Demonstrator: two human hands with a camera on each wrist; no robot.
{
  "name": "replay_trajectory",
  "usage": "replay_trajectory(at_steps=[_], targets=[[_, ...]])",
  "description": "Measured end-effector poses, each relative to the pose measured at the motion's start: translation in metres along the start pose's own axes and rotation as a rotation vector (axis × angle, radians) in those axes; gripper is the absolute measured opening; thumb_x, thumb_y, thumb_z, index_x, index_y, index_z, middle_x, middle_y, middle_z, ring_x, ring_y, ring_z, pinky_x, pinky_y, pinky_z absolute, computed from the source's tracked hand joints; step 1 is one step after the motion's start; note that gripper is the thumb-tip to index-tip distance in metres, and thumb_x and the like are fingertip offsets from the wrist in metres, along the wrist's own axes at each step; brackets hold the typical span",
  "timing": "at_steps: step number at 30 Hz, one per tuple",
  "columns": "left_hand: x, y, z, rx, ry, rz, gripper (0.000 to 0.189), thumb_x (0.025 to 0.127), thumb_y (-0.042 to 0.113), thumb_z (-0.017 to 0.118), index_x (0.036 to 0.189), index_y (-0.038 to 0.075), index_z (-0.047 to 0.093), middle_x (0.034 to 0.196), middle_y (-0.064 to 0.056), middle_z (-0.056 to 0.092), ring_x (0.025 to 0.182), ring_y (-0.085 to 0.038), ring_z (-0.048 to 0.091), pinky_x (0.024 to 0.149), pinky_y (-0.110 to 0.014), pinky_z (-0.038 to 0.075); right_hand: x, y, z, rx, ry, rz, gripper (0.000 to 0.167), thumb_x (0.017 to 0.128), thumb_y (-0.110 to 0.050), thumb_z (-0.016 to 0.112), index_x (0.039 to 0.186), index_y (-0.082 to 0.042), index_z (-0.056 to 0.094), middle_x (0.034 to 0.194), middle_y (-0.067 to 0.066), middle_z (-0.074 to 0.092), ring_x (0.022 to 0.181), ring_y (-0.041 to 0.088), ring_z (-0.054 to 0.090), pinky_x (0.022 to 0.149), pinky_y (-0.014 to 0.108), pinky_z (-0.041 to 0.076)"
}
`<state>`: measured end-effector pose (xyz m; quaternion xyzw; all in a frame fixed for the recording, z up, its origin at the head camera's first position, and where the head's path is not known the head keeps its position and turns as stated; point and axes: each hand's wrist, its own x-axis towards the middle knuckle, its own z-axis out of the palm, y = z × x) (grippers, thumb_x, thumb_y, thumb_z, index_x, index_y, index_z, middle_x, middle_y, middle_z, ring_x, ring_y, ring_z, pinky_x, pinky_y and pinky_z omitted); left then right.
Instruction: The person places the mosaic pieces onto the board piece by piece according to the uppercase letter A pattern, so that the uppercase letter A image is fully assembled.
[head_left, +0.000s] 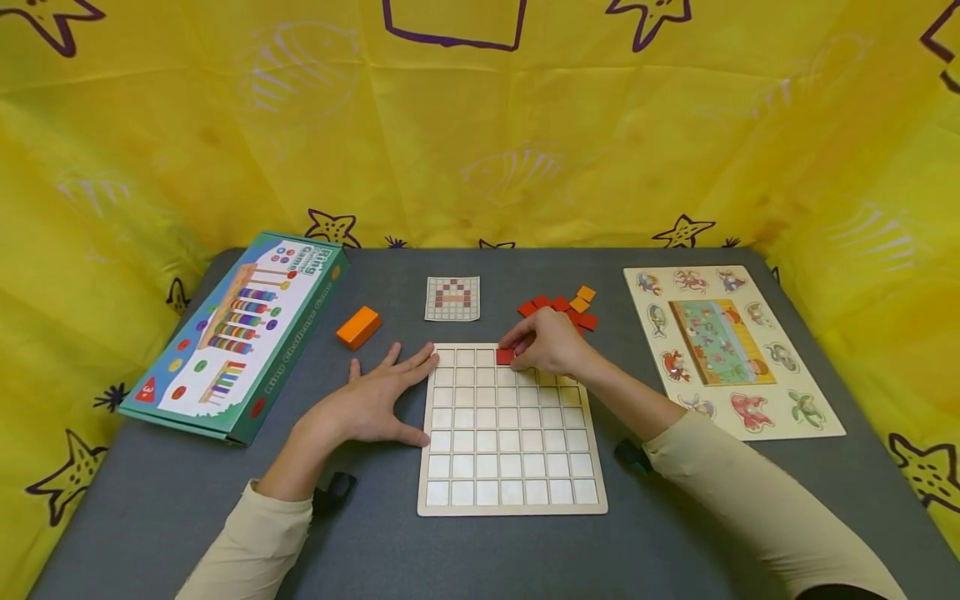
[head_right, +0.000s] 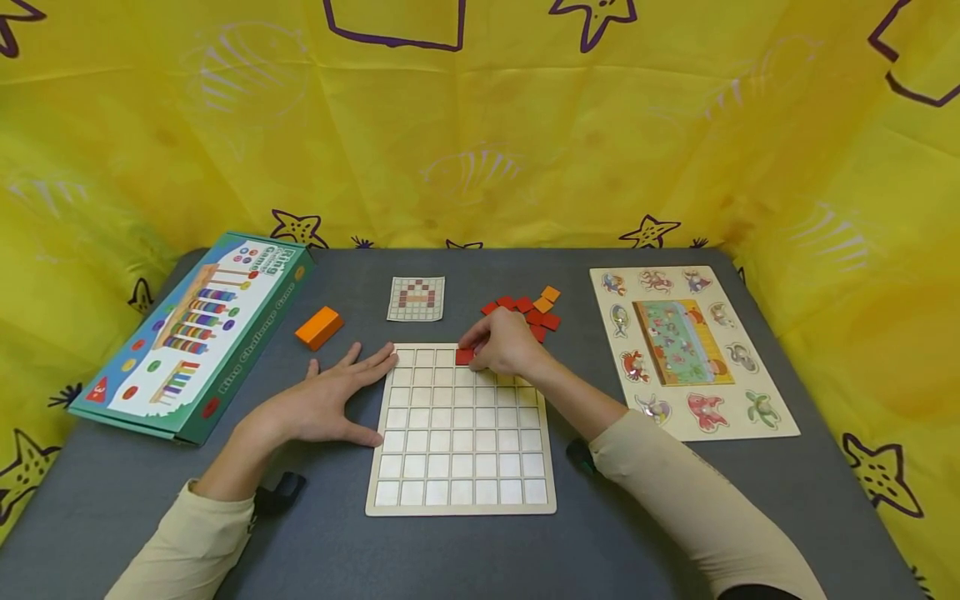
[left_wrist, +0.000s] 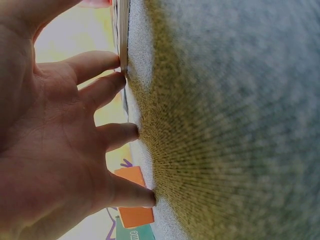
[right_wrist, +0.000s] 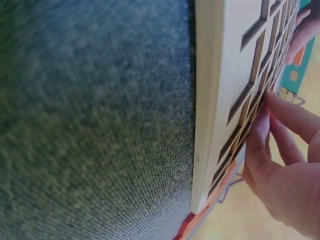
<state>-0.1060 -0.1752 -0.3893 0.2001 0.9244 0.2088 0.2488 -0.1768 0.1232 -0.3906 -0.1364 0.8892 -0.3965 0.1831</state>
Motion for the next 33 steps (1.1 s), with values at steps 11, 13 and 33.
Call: replay_trajectory(at_steps=[11, 13, 33], targets=[[0.001, 0.0, 0.001, 0.0, -0.003, -0.001, 0.116, 0.078, 0.051, 0.089, 0.168, 0.026, 0.02, 0.177, 0.006, 0.008, 0.161, -0.044, -0.002, 0.107, -0.088, -0.009, 0.0, 0.001, -0.001, 0.015, -0.01, 0.003, 0.028, 0.076, -0.002, 0.089, 0.103, -0.01, 0.083, 0.089, 0.005, 0.077, 0.083, 0.017, 0.069, 0.072, 0.029, 0.059], [0.001, 0.0, 0.001, -0.001, -0.004, -0.002, 0.116, 0.078, 0.051, 0.089, 0.168, 0.026, 0.02, 0.177, 0.006, 0.008, 0.161, -0.044, -0.003, 0.108, -0.088, -0.009, -0.001, 0.002, -0.002, 0.014, -0.008, 0.001, 0.028, 0.076, -0.003, 0.089, 0.103, -0.01, 0.083, 0.089, 0.005, 0.077, 0.083, 0.017, 0.069, 0.072, 0.029, 0.059], [-0.001, 0.002, 0.0, 0.012, -0.002, -0.003, 0.118, 0.078, 0.051, 0.089, 0.168, 0.024, 0.018, 0.177, 0.004, 0.009, 0.161, -0.046, -0.002, 0.107, -0.088, -0.009, -0.008, 0.008, -0.016, 0.112, 0.011, -0.051, 0.025, 0.082, -0.005, 0.085, 0.107, -0.004, 0.082, 0.1, 0.012, 0.08, 0.09, 0.022, 0.074, 0.077, 0.031, 0.06]])
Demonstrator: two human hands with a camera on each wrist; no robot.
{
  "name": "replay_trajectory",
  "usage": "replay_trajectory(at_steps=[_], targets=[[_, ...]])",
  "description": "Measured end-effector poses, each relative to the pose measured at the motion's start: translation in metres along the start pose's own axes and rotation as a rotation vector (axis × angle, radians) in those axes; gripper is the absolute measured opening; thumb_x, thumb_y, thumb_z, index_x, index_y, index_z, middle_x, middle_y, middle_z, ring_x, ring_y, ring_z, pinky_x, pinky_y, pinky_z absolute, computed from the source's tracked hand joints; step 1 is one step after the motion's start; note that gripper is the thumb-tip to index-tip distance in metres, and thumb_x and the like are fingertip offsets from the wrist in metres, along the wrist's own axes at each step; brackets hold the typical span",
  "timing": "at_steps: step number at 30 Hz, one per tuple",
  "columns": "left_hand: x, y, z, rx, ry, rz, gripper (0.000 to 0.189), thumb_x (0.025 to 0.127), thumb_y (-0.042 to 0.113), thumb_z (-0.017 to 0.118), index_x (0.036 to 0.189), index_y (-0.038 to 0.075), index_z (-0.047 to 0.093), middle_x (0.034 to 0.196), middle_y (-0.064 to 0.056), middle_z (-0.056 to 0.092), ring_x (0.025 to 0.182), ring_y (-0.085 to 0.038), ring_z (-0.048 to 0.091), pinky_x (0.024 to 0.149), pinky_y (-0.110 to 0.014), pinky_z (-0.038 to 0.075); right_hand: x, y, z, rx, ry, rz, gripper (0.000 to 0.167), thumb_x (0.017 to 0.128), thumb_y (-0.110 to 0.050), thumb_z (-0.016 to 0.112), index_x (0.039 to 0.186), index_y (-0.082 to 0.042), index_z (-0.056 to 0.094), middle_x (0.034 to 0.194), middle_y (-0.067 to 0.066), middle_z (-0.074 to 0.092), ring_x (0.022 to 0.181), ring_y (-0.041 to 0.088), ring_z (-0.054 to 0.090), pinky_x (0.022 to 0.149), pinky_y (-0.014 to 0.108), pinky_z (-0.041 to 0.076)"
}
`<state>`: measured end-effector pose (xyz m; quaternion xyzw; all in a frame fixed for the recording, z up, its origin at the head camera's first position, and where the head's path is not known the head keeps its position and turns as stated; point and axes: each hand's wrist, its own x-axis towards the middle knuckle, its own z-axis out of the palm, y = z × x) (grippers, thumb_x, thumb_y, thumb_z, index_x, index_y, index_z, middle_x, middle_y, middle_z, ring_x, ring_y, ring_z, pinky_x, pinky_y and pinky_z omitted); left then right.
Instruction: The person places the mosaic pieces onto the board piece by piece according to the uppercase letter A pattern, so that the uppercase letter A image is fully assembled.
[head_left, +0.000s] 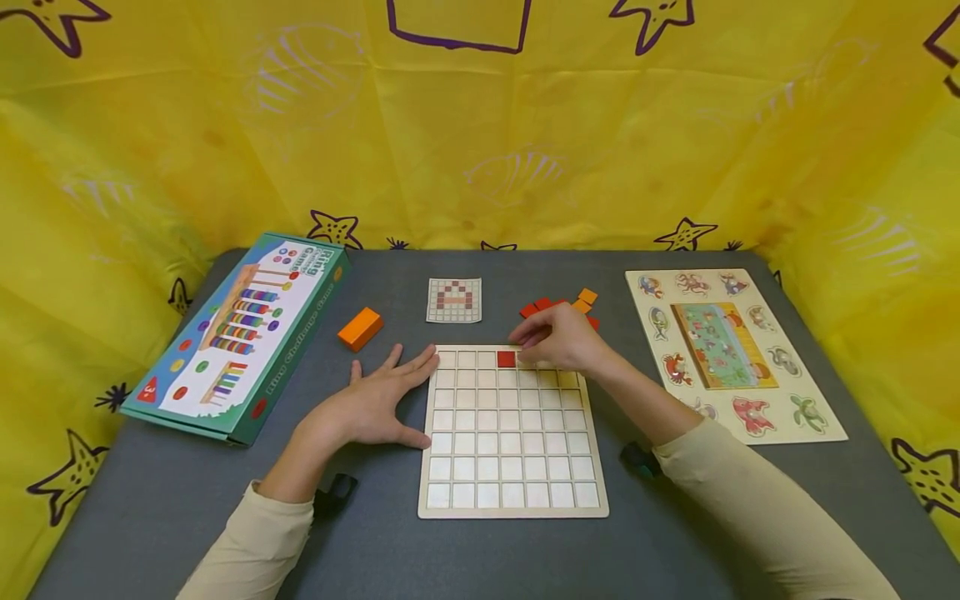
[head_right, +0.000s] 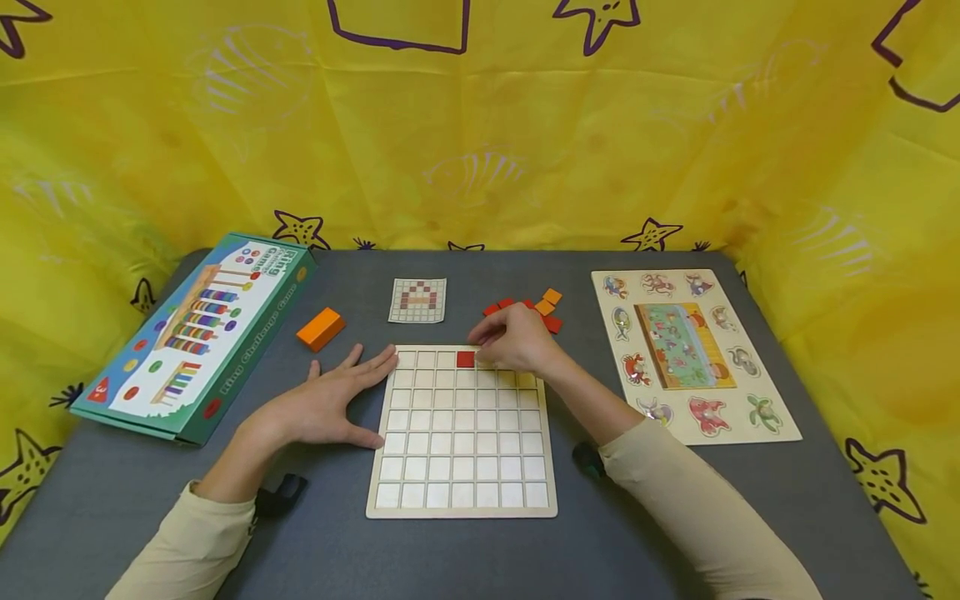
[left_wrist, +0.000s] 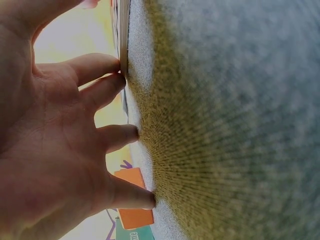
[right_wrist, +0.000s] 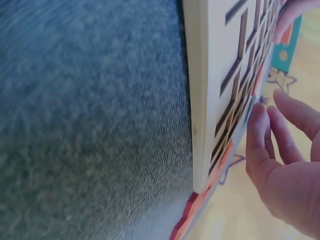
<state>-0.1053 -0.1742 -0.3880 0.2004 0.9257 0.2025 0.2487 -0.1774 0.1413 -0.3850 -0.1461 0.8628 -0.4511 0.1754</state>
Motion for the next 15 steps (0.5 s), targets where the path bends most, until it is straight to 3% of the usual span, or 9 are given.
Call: replay_trajectory(at_steps=[9, 15], targets=[[0.0, 0.0, 0.002, 0.023, 0.012, 0.015, 0.116, 0.079, 0.051, 0.088, 0.168, 0.023, 0.019, 0.177, 0.002, 0.009, 0.16, -0.047, 0.001, 0.107, -0.09, -0.006, -0.009, 0.005, -0.014, 0.009, 0.049, 0.07, 0.029, 0.083, -0.004, 0.085, 0.111, -0.005, 0.081, 0.103, 0.011, 0.078, 0.09, 0.021, 0.072, 0.077, 0.031, 0.059], [0.0, -0.002, 0.002, 0.029, 0.009, 0.023, 0.116, 0.08, 0.051, 0.087, 0.169, 0.023, 0.017, 0.177, 0.002, 0.009, 0.16, -0.048, 0.0, 0.106, -0.09, -0.006, -0.013, 0.013, -0.023, 0.016, 0.067, 0.062, 0.029, 0.083, -0.005, 0.084, 0.112, -0.003, 0.08, 0.101, 0.011, 0.079, 0.086, 0.019, 0.072, 0.074, 0.029, 0.058]])
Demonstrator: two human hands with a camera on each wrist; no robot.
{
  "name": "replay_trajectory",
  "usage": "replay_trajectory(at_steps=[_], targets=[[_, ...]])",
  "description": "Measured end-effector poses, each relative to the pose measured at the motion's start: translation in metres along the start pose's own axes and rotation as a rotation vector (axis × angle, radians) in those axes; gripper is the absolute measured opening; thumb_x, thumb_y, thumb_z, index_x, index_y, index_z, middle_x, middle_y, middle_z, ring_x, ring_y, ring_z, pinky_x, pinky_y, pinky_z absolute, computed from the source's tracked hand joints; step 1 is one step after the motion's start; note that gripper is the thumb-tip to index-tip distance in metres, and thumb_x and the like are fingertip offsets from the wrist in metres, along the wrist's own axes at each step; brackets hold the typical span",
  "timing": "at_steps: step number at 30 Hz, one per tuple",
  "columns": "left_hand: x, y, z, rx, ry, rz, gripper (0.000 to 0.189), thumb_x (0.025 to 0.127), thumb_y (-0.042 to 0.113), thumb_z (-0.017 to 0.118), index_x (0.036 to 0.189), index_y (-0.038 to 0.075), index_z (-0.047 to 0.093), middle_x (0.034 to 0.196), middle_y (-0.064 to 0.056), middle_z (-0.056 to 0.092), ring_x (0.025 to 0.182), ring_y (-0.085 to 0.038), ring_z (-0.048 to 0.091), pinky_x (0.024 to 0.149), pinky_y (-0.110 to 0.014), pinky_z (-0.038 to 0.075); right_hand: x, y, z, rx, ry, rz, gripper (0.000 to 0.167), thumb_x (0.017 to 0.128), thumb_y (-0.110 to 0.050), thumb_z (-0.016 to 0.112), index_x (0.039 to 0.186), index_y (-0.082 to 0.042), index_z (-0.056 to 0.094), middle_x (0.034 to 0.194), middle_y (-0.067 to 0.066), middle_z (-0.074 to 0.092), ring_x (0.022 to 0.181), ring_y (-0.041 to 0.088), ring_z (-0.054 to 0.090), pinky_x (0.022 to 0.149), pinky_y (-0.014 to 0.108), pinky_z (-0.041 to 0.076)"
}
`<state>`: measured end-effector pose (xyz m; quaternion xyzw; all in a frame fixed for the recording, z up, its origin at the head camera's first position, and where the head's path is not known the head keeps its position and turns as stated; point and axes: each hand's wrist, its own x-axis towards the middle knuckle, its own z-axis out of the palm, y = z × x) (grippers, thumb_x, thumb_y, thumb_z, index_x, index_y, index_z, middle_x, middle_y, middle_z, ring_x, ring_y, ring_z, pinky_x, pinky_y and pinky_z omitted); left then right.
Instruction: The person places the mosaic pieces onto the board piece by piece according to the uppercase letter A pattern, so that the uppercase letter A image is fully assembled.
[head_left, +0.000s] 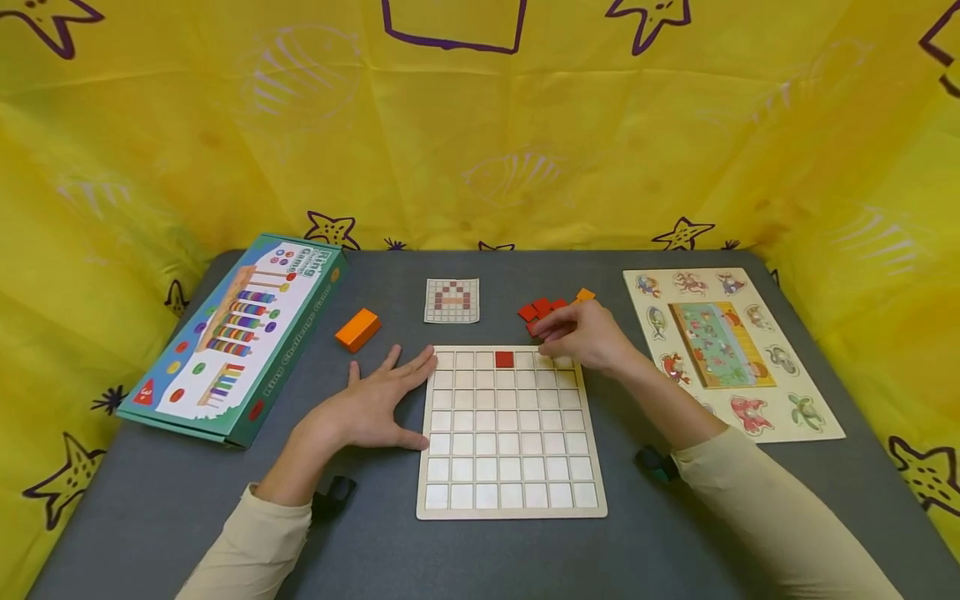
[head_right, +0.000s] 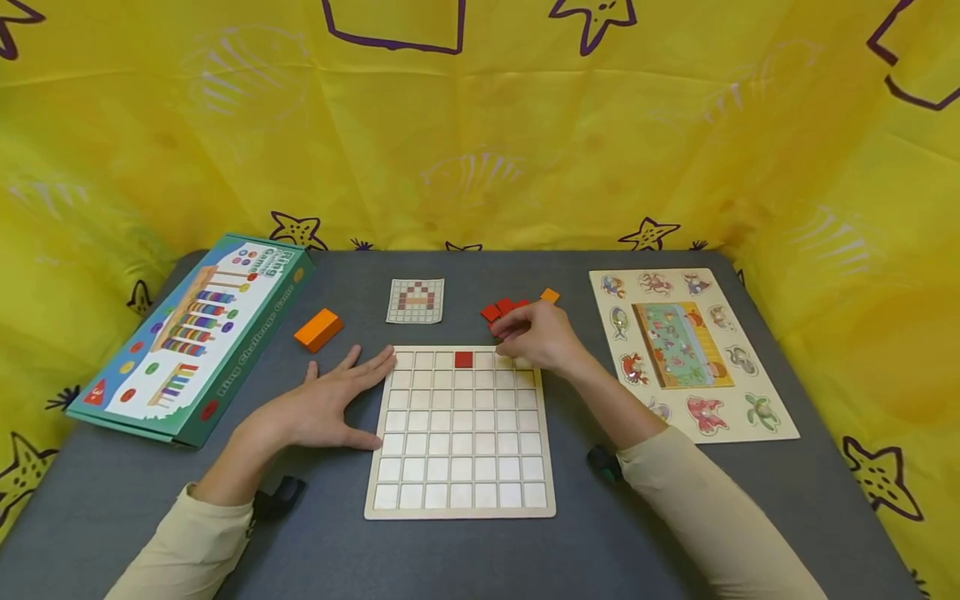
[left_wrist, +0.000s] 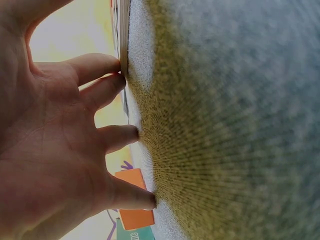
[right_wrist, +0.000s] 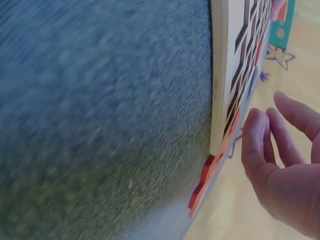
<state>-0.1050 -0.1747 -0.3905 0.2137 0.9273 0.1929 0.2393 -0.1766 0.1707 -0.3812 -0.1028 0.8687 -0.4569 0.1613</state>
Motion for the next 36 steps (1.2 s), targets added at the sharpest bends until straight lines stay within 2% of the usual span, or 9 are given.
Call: replay_trajectory(at_steps=[5, 14, 22, 30, 36], targets=[[-0.001, -0.001, 0.0, -0.002, -0.004, -0.005, 0.117, 0.08, 0.051, 0.087, 0.169, 0.023, 0.017, 0.177, 0.002, 0.009, 0.16, -0.048, -0.001, 0.107, -0.089, -0.007, -0.002, 0.005, -0.006, 0.002, 0.017, 0.011, 0.03, 0.084, -0.006, 0.084, 0.114, -0.002, 0.079, 0.102, 0.012, 0.079, 0.085, 0.017, 0.072, 0.074, 0.03, 0.058], [0.0, 0.0, 0.0, -0.012, -0.009, -0.013, 0.116, 0.08, 0.051, 0.087, 0.169, 0.026, 0.017, 0.177, 0.004, 0.008, 0.161, -0.045, -0.001, 0.107, -0.089, -0.008, -0.006, 0.017, -0.019, 0.024, 0.091, 0.014, 0.03, 0.086, -0.002, 0.082, 0.115, 0.004, 0.077, 0.109, 0.022, 0.076, 0.09, 0.022, 0.071, 0.073, 0.022, 0.058], [0.0, 0.0, 0.0, -0.008, -0.009, -0.015, 0.117, 0.08, 0.051, 0.087, 0.169, 0.025, 0.016, 0.177, 0.003, 0.009, 0.161, -0.046, -0.002, 0.107, -0.089, -0.008, -0.007, 0.027, -0.031, 0.004, 0.14, 0.045, 0.034, 0.087, -0.005, 0.083, 0.119, 0.0, 0.076, 0.116, 0.02, 0.076, 0.091, 0.019, 0.069, 0.071, 0.02, 0.054], [-0.001, -0.002, 0.0, -0.008, 0.001, -0.017, 0.116, 0.08, 0.052, 0.087, 0.169, 0.026, 0.016, 0.176, 0.004, 0.009, 0.161, -0.046, -0.001, 0.107, -0.089, -0.008, -0.006, 0.035, -0.038, -0.053, 0.193, 0.072, 0.038, 0.086, -0.009, 0.085, 0.122, 0.0, 0.074, 0.121, 0.021, 0.074, 0.102, 0.032, 0.069, 0.075, 0.021, 0.052], [-0.001, -0.002, 0.002, -0.011, 0.008, -0.007, 0.116, 0.08, 0.052, 0.087, 0.169, 0.027, 0.016, 0.177, 0.004, 0.01, 0.161, -0.045, 0.0, 0.107, -0.089, -0.008, -0.003, 0.041, -0.04, -0.074, 0.216, 0.081, 0.041, 0.086, -0.005, 0.082, 0.124, 0.001, 0.072, 0.126, 0.022, 0.071, 0.105, 0.032, 0.067, 0.075, 0.021, 0.051]])
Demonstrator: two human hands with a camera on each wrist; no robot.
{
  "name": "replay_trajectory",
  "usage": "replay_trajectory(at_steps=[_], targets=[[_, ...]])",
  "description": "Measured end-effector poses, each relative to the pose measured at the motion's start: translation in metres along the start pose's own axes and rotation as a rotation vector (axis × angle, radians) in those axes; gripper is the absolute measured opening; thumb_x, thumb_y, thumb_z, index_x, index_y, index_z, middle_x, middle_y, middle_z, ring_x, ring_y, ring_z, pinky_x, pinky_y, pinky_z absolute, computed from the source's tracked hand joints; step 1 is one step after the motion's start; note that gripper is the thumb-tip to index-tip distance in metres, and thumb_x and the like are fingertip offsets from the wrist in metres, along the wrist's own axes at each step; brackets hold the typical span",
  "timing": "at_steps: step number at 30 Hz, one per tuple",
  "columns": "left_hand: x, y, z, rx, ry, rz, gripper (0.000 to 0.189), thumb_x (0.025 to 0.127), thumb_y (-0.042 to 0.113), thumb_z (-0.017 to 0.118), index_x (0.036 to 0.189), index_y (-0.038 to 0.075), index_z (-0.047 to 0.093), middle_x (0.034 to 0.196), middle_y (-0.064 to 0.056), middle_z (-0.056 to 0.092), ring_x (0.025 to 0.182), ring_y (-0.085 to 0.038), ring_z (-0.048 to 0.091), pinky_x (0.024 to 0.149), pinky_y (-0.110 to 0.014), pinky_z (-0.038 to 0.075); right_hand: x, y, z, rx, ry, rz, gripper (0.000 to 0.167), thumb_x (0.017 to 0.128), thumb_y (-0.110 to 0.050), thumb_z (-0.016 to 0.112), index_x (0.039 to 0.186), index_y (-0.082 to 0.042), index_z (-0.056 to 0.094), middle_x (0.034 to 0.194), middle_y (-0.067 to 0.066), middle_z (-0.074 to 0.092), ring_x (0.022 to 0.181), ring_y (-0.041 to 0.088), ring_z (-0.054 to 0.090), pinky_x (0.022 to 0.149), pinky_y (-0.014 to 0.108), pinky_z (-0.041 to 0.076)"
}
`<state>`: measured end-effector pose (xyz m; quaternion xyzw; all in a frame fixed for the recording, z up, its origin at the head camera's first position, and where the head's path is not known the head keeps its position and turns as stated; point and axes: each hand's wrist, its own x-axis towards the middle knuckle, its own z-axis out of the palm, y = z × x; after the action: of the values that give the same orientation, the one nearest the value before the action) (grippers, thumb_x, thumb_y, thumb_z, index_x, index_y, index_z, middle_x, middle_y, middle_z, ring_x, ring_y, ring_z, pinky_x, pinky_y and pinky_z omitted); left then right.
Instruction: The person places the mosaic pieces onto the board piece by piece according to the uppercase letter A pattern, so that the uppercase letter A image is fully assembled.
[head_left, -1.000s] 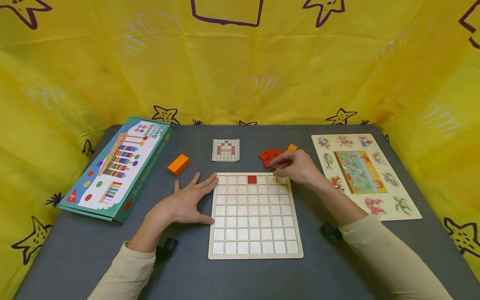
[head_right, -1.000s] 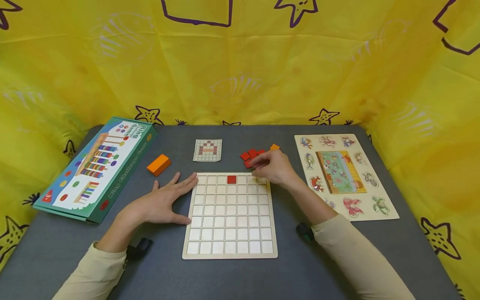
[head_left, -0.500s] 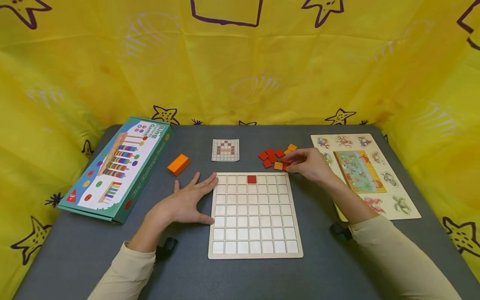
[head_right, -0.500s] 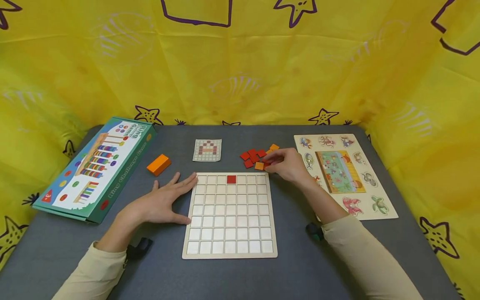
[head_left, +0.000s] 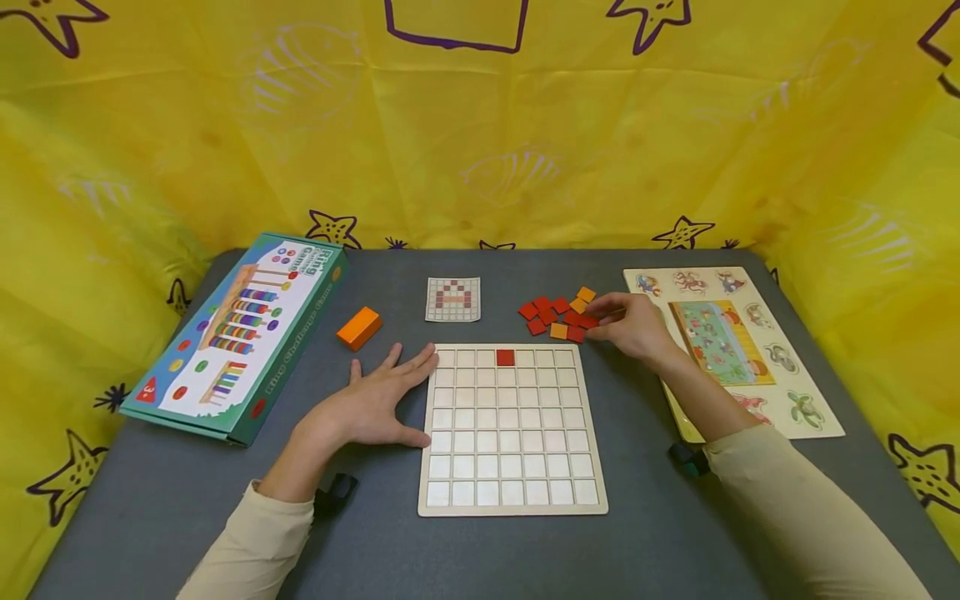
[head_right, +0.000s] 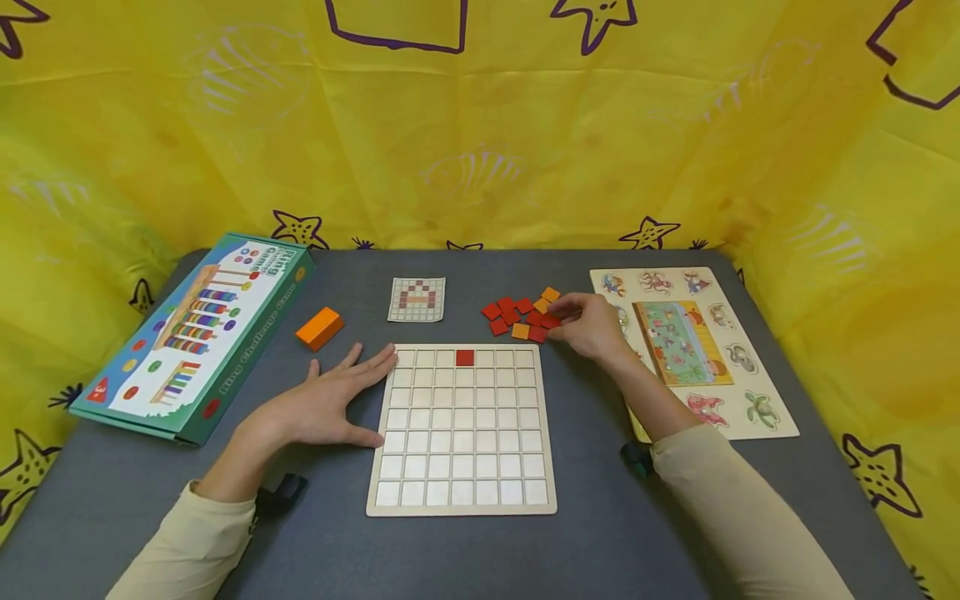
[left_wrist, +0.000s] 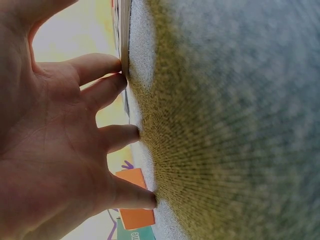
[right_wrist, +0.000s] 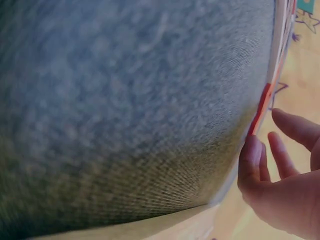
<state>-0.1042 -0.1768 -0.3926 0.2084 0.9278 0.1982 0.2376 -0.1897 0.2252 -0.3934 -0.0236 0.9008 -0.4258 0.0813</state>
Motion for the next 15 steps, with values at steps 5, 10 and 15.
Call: replay_trajectory(at_steps=[5, 10, 15], targets=[[0.0004, 0.0004, -0.0002, 0.0, -0.007, -0.004, 0.117, 0.08, 0.052, 0.087, 0.169, 0.026, 0.016, 0.177, 0.004, 0.009, 0.161, -0.046, -0.002, 0.107, -0.089, -0.008, 0.0036, 0.0041, 0.0015, -0.023, 0.0, -0.003, 0.041, 0.085, -0.004, 0.082, 0.124, 0.003, 0.071, 0.124, 0.024, 0.071, 0.101, 0.03, 0.067, 0.073, 0.021, 0.051], [-0.0003, 0.0014, -0.0008, 0.0, -0.012, 0.002, 0.117, 0.08, 0.051, 0.087, 0.169, 0.024, 0.017, 0.177, 0.003, 0.008, 0.161, -0.047, -0.002, 0.107, -0.089, -0.008, 0.0072, 0.0062, 0.0036, -0.053, -0.006, -0.011, 0.038, 0.087, -0.003, 0.08, 0.124, 0.002, 0.072, 0.123, 0.023, 0.071, 0.102, 0.032, 0.067, 0.072, 0.021, 0.051], [-0.0012, 0.0018, -0.001, -0.002, -0.009, 0.002, 0.116, 0.08, 0.05, 0.087, 0.169, 0.023, 0.017, 0.177, 0.003, 0.008, 0.161, -0.046, -0.002, 0.107, -0.089, -0.008, 0.0097, 0.0059, 0.005, -0.089, -0.005, -0.03, 0.037, 0.086, -0.001, 0.08, 0.122, 0.003, 0.072, 0.118, 0.024, 0.071, 0.1, 0.034, 0.068, 0.075, 0.025, 0.051]])
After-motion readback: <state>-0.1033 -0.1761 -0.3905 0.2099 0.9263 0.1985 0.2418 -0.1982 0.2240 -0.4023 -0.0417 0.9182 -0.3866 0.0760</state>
